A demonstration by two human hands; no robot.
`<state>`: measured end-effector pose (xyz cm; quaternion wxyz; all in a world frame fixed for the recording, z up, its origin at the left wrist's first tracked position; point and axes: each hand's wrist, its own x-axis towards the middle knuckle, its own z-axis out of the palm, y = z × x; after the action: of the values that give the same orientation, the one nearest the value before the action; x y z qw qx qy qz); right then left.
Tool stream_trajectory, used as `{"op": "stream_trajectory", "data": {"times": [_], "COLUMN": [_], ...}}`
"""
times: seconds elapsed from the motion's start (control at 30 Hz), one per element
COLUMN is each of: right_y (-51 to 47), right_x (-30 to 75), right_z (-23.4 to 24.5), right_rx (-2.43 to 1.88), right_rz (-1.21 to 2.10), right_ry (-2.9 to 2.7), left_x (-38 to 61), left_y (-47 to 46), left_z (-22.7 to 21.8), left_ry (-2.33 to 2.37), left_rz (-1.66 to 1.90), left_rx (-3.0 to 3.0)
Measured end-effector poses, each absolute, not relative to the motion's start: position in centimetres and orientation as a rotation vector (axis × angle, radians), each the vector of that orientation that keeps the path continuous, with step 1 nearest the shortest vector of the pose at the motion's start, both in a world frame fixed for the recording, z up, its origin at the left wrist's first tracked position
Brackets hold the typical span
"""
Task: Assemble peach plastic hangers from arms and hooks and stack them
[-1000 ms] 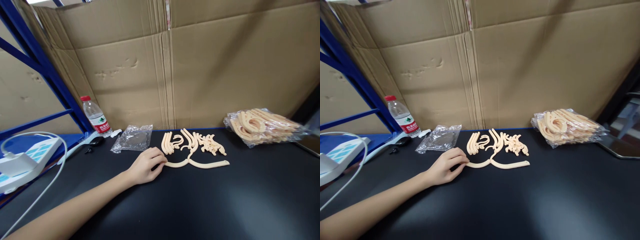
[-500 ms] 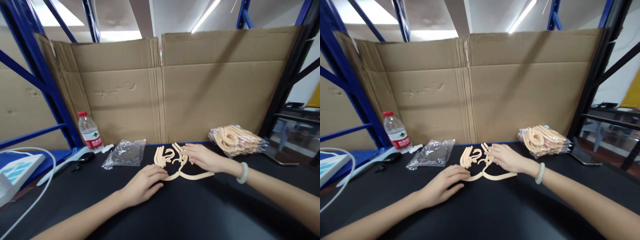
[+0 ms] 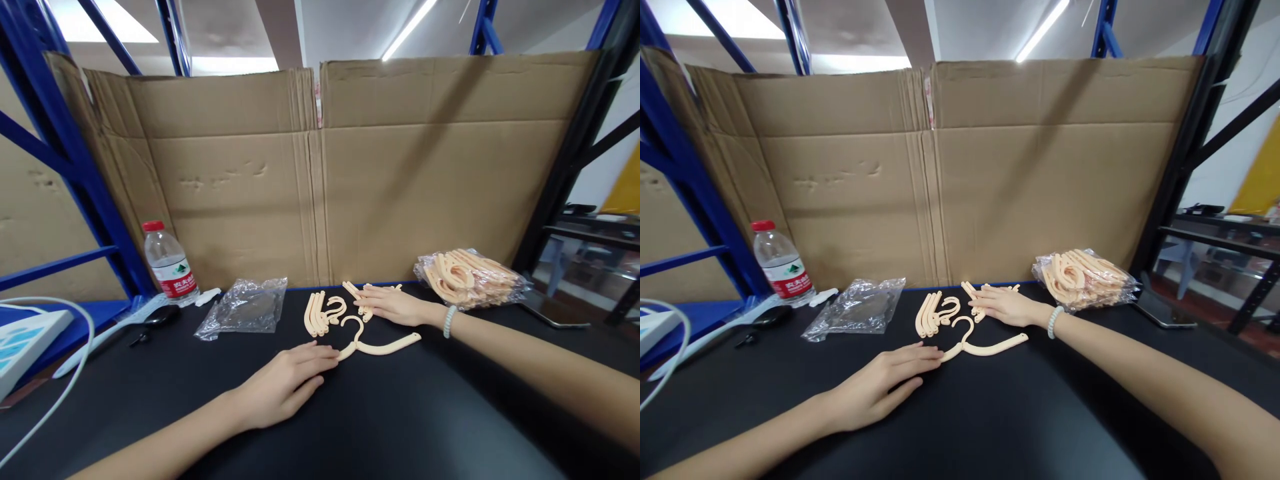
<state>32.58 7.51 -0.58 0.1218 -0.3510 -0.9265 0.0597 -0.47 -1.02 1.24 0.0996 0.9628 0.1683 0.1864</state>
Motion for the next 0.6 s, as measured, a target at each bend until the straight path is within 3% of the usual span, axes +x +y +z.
{"op": "stream_trajectory", "data": {"times": [0.3,0.43,0.6], "right_y": [6.8,6.9,7.9], "right_x": [31.3,29.1,25.9], "right_z": [1.6,2.9,2.9], "right_rx": [-1.036,-1.199,-1.527], "right_rz": [0.066,-0.026,-0.035], "right_ry": [-2.561,-2.431,-2.426], "left_x": [-0.2,0.0,0.6], "left_y": [-0.7,1.1,5.6], "left_z": [1.0,1.3,1.4], "left_ry": [0.451,0.849,1.321], "left_rz": [0.703,0.922,0.784], "left_rx": [2.819,2.721,2.577]}}
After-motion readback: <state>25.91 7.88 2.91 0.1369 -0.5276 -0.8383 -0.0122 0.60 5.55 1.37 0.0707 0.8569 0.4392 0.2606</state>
